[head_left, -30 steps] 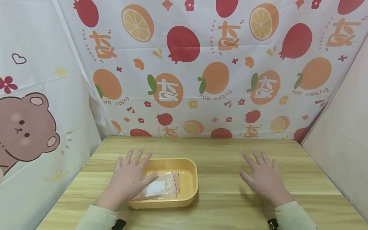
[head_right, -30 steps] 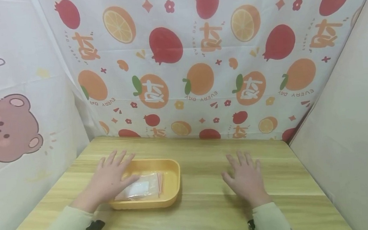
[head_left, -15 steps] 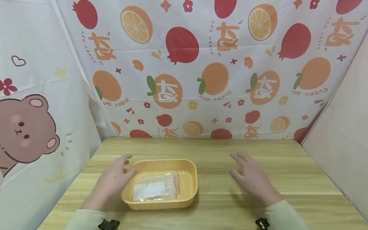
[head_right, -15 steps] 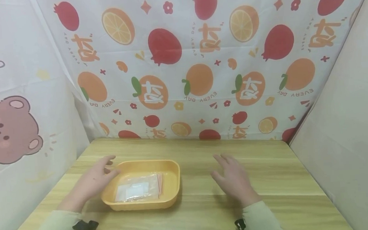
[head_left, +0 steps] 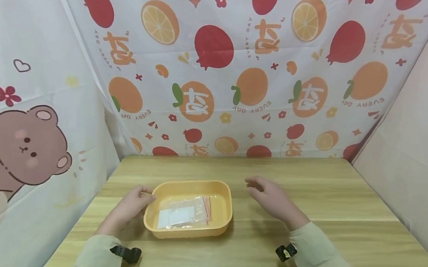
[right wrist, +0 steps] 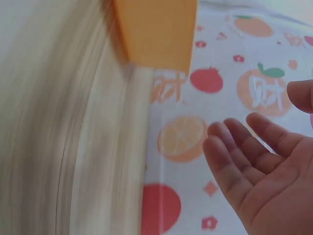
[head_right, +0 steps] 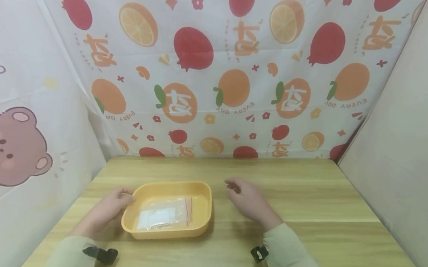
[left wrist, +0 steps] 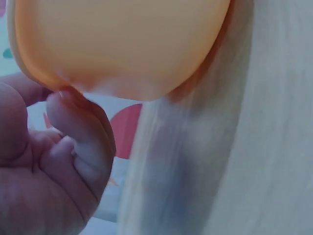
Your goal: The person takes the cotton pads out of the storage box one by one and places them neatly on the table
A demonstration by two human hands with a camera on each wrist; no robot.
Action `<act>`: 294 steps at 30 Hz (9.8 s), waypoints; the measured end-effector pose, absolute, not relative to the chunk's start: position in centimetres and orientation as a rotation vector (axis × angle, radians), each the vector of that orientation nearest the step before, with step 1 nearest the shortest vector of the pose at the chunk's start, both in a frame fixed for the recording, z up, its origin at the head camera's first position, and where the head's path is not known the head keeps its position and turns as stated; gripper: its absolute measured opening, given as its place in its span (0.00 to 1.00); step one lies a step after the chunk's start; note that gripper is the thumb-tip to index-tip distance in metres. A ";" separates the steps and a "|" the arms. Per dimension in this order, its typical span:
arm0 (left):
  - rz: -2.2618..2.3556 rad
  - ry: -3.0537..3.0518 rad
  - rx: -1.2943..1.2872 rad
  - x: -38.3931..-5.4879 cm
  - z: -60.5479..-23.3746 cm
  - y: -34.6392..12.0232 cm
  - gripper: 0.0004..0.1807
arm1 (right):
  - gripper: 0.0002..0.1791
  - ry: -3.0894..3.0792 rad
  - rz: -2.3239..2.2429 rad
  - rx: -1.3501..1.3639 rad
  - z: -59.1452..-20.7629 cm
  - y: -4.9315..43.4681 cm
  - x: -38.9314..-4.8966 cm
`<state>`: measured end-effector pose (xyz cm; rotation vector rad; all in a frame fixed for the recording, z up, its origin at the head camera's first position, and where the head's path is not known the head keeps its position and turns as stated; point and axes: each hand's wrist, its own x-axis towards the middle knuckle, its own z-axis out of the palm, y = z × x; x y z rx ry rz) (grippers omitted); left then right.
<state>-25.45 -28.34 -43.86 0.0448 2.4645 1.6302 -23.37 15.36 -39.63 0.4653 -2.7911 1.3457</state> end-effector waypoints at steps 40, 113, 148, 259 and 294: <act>2.022 2.124 0.222 -25.9 -47.1 -29.2 0.26 | 0.11 -3.131 1.167 0.677 -41.5 1.0 -27.5; 2.001 2.137 0.236 -25.3 -47.3 -28.8 0.28 | 0.13 -2.911 1.560 1.039 -33.4 12.2 -27.8; 1.996 2.142 0.222 -25.4 -47.4 -29.0 0.30 | 0.09 -3.202 0.934 0.932 -43.3 15.1 -30.3; 2.016 2.112 0.210 -25.8 -47.4 -29.1 0.28 | 0.37 -2.801 2.125 0.375 -43.8 -0.1 -26.6; 2.010 2.104 0.190 -25.5 -47.2 -28.9 0.27 | 0.15 -2.663 1.935 0.781 -38.0 8.0 -27.1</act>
